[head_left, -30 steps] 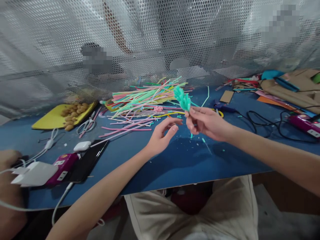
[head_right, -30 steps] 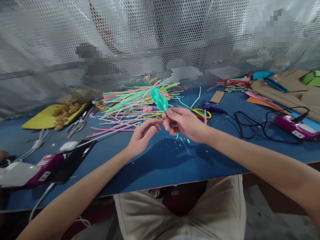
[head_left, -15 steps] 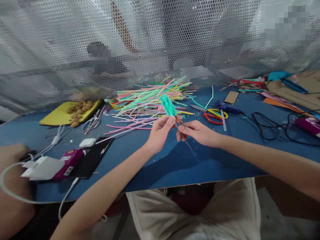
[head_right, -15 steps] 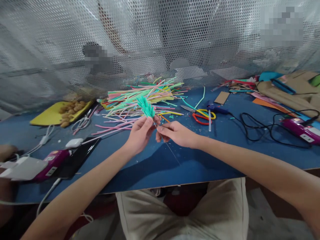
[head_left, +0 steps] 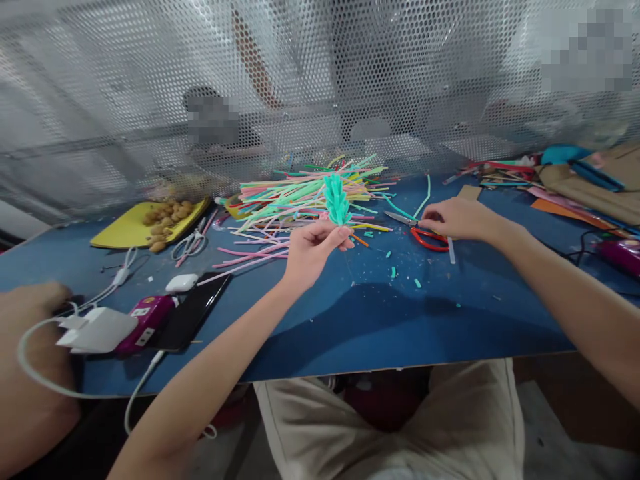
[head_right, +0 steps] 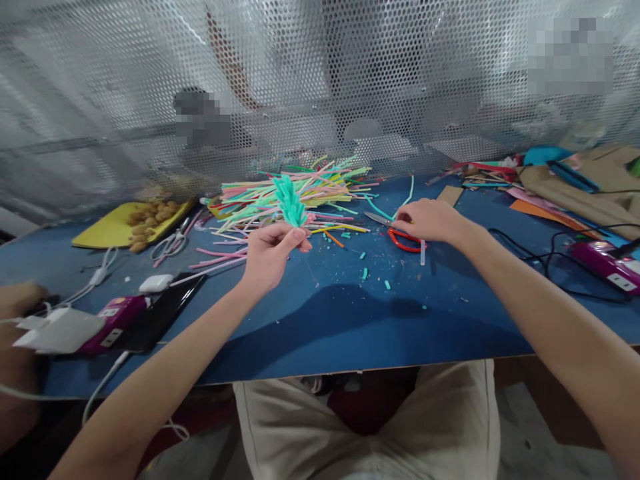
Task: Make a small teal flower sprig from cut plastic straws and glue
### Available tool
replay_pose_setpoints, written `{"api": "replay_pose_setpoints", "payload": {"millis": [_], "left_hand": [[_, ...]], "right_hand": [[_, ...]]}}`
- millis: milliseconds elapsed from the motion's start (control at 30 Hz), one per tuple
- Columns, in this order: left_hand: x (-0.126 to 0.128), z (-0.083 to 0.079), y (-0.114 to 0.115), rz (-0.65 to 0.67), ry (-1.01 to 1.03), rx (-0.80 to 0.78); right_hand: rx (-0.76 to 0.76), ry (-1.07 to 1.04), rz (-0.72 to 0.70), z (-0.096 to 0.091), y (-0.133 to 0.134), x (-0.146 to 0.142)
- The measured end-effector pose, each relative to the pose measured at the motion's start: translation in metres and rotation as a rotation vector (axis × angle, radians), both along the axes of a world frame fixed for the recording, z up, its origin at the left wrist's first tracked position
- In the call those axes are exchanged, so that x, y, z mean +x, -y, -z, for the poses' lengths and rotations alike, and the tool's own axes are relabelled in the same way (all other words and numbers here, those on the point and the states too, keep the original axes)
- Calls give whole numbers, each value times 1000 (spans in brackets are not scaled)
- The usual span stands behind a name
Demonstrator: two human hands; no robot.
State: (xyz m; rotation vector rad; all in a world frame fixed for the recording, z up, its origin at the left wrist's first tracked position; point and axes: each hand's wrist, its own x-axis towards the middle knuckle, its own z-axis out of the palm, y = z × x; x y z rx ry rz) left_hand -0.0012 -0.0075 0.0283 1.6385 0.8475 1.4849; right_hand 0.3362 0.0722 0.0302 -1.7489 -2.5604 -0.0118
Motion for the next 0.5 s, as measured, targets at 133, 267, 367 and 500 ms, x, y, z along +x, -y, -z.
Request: {"api": "replay_pose_setpoints", "payload": {"millis": [133,267,367,500], "left_hand": [[-1,-9,4,0,34,-3],[-3,-15,3,40,81,-87],[-3,-9,0,85,126,-163],[0,5,-5,102,88,-173]], "right_hand": [[-205,46,25,5,-18,24],[-195,76,-8,14,-21,26],[-77,43,-64,16,-23,23],[34,21,-127,14,-18,15]]}}
